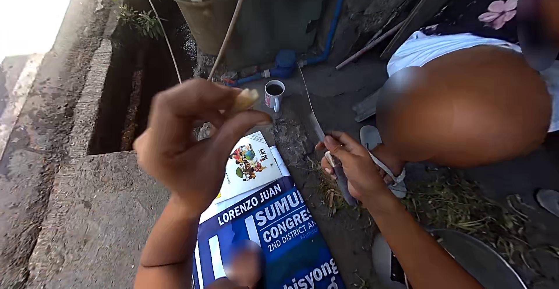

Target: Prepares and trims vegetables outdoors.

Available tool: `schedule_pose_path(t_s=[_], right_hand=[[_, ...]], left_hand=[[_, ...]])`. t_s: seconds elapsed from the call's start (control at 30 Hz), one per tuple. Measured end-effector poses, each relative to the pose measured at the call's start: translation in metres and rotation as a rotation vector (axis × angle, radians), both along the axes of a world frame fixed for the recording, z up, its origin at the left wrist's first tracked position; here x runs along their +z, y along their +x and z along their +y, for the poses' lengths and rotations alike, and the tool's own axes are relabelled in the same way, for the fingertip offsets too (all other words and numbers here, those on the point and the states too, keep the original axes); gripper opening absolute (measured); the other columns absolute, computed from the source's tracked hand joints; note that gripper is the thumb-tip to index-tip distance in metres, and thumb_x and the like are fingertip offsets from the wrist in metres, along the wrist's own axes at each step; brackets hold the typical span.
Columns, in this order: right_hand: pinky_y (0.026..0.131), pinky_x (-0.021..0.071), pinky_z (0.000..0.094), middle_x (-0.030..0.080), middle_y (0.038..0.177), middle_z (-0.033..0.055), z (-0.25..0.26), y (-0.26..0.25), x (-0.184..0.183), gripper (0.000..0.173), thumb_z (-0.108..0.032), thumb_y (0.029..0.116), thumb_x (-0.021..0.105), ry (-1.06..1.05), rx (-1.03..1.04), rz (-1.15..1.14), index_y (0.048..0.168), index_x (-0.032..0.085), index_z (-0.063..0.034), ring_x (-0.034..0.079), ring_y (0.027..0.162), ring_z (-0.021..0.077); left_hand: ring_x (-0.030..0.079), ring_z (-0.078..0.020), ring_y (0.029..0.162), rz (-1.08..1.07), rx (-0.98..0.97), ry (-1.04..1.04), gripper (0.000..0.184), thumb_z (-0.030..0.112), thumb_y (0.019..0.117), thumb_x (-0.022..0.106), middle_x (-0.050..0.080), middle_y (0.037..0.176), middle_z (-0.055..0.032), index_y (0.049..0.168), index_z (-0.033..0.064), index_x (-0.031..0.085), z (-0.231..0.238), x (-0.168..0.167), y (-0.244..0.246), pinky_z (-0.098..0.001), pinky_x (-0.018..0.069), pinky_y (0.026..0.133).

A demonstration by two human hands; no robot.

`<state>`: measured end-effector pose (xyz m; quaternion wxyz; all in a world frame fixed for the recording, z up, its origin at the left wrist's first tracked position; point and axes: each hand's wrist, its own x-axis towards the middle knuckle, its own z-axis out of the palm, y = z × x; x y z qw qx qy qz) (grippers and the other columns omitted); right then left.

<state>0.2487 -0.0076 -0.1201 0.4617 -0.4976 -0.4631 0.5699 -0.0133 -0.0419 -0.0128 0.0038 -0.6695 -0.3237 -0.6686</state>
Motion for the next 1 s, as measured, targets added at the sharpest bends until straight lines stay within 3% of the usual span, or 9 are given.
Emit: schedule_pose_path(t_s=[0.1,0.2,0.33,0.5,0.77,1.0], right_hand=[[0.051,0.0484,0.0145,0.069,0.097,-0.0014,-0.012,-0.012,0.052,0.031,-0.019,0.1085,0.045,0.254,0.138,0.173,0.133,0.060,-0.0083,0.055,0.056,0.0009],[0.054,0.0487,0.0155,0.066,0.093,0.0003,-0.025,-0.023,0.096,0.035,-0.024,0.1083,0.048,0.378,0.248,0.302,0.138,0.062,-0.0105,0.054,0.059,0.0019],[0.051,0.0474,0.0146,0.063,0.091,0.0026,-0.040,-0.032,0.129,0.039,-0.019,0.1057,0.054,0.341,0.339,0.370,0.143,0.060,-0.0102,0.052,0.056,0.0022],[0.049,0.0457,0.0139,0.063,0.090,0.0035,-0.049,-0.028,0.144,0.036,-0.014,0.1057,0.052,0.268,0.322,0.416,0.139,0.063,-0.0074,0.050,0.053,0.0023],[0.047,0.0444,0.0141,0.062,0.083,0.0019,-0.054,-0.001,0.146,0.035,-0.014,0.1044,0.055,0.328,0.321,0.457,0.138,0.065,-0.0092,0.049,0.052,0.0026],[0.046,0.0436,0.0135,0.063,0.086,0.0028,-0.065,0.017,0.139,0.033,-0.019,0.1083,0.048,0.193,0.444,0.652,0.134,0.067,-0.0110,0.048,0.051,0.0021]], left_hand=[[0.067,-0.0080,0.079,0.070,0.126,-0.011,0.027,0.009,0.0826,0.086,0.071,0.091,-0.0050,0.102,-0.0006,0.071,0.022,-0.012,0.019,-0.0215,0.0575,0.070],[0.068,-0.0072,0.078,0.114,0.220,-0.047,0.027,0.014,0.0818,0.087,0.071,0.089,-0.0052,0.101,0.0005,0.073,0.026,-0.011,0.038,-0.0202,0.0573,0.070],[0.066,-0.0044,0.075,0.152,0.267,-0.036,0.022,0.015,0.0842,0.084,0.070,0.087,-0.0046,0.098,0.0008,0.073,0.018,0.003,0.058,-0.0166,0.0546,0.067],[0.065,-0.0003,0.075,0.164,0.229,-0.065,0.023,0.010,0.0828,0.083,0.070,0.089,-0.0042,0.100,-0.0009,0.072,0.002,0.022,0.072,-0.0134,0.0554,0.066],[0.071,-0.0025,0.083,0.193,0.062,-0.157,0.020,0.004,0.0863,0.079,0.072,0.099,-0.0045,0.104,-0.0029,0.072,-0.018,0.044,0.092,-0.0181,0.0622,0.074],[0.072,-0.0065,0.085,0.171,0.032,-0.239,0.018,-0.001,0.0865,0.078,0.074,0.099,-0.0036,0.103,-0.0030,0.072,-0.042,0.049,0.105,-0.0233,0.0635,0.077]])
